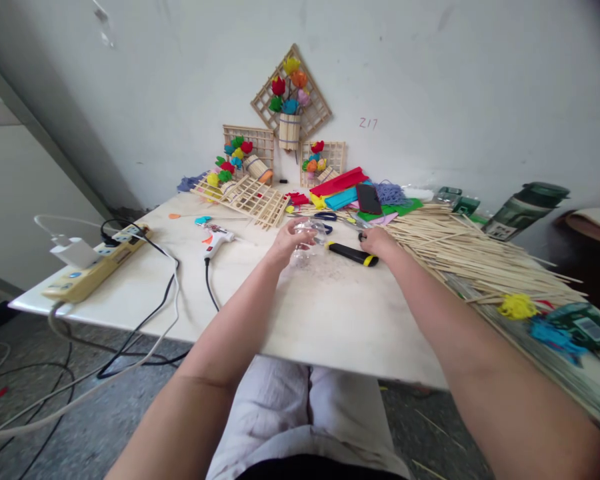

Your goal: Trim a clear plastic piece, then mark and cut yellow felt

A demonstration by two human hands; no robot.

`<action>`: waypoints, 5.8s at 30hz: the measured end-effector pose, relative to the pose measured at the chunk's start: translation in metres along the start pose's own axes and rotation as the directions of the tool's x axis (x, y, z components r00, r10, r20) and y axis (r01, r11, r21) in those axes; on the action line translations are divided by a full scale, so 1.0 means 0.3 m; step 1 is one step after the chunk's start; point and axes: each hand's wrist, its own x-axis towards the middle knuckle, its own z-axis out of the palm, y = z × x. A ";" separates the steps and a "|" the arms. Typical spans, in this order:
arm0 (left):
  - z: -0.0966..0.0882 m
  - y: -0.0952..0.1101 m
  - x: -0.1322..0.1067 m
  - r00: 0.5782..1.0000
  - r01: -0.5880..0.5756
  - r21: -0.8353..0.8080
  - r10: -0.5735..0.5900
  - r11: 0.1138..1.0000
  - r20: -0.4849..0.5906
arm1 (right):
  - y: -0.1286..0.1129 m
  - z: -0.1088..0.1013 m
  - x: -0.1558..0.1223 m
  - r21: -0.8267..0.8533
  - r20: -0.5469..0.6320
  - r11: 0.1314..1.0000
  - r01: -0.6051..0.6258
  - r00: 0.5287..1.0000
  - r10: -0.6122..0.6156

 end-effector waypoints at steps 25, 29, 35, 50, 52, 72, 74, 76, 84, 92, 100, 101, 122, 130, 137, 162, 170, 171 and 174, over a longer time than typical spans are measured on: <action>-0.066 -0.059 0.043 1.000 -0.004 -0.088 0.004 0.996 -0.001 | 0.019 -0.032 0.081 -0.230 0.153 0.970 -0.073 0.982 0.110; -0.070 -0.071 0.053 0.999 -0.018 -0.125 0.013 0.992 -0.042 | 0.008 -0.030 0.080 -0.308 0.155 0.950 -0.043 0.983 0.094; -0.076 -0.070 0.053 1.000 -0.018 -0.164 0.015 0.986 -0.019 | -0.015 -0.066 0.083 -0.369 0.187 0.929 -0.007 0.979 0.081; -0.081 -0.065 0.050 0.979 -0.110 -0.105 0.089 0.988 -0.183 | -0.092 -0.099 -0.040 0.562 -0.022 0.815 -0.139 0.983 0.183; -0.091 -0.061 0.048 0.981 -0.126 -0.091 0.111 0.988 -0.160 | -0.141 -0.115 -0.097 0.863 0.123 0.496 -0.101 0.992 -0.010; -0.113 -0.060 0.043 0.993 -0.117 -0.273 0.111 0.955 -0.037 | -0.214 -0.078 -0.232 0.948 0.297 0.155 -0.279 0.594 -0.747; -0.110 -0.061 0.044 0.993 -0.118 -0.291 0.115 0.949 -0.027 | -0.227 -0.065 -0.236 0.948 0.287 0.129 -0.292 0.602 -0.745; -0.105 -0.063 0.043 0.994 -0.111 -0.301 0.111 0.947 -0.015 | -0.236 -0.052 -0.236 0.944 0.285 0.103 -0.313 0.618 -0.733; -0.105 -0.062 0.037 0.991 -0.033 -0.247 0.063 0.968 0.114 | -0.234 -0.049 -0.229 0.916 0.314 0.053 -0.397 0.631 -0.709; -0.124 -0.053 0.030 0.974 0.020 -0.179 0.021 0.984 0.224 | -0.224 -0.068 -0.223 0.886 0.375 0.068 -0.459 0.623 -0.686; -0.126 -0.038 0.026 0.974 0.023 -0.107 0.002 0.994 0.227 | -0.212 -0.061 -0.219 0.879 0.344 0.026 -0.475 0.597 -0.725; -0.125 -0.036 0.024 0.973 0.027 -0.095 -0.004 0.995 0.232 | -0.211 -0.060 -0.218 0.880 0.345 0.029 -0.474 0.598 -0.724; -0.127 -0.025 0.018 0.957 0.036 -0.004 -0.034 0.999 0.289 | -0.195 -0.004 -0.193 0.864 0.309 -0.004 -0.504 0.537 -0.785; -0.119 -0.017 0.014 0.960 0.013 -0.017 -0.007 1.000 0.281 | -0.189 0.003 -0.179 0.848 0.252 -0.041 -0.528 0.470 -0.846; -0.131 -0.032 0.026 0.966 -0.012 0.018 0.007 1.000 0.258 | -0.185 0.011 -0.175 0.872 0.237 -0.040 -0.488 0.493 -0.837; -0.087 -0.041 0.037 0.965 -0.210 0.004 0.206 0.978 0.164 | -0.273 0.030 -0.165 0.922 -0.172 0.324 0.211 0.974 -0.146; -0.048 -0.038 0.029 0.929 -0.320 0.094 0.292 0.943 0.228 | -0.294 0.070 -0.151 0.867 -0.243 0.437 0.238 0.969 -0.046; -0.045 -0.039 0.029 0.925 -0.327 0.096 0.298 0.940 0.233 | -0.294 0.073 -0.150 0.863 -0.247 0.444 0.241 0.968 -0.044; -0.039 -0.044 0.031 0.922 -0.323 0.080 0.295 0.943 0.252 | -0.291 0.077 -0.148 0.850 -0.262 0.459 0.259 0.963 -0.058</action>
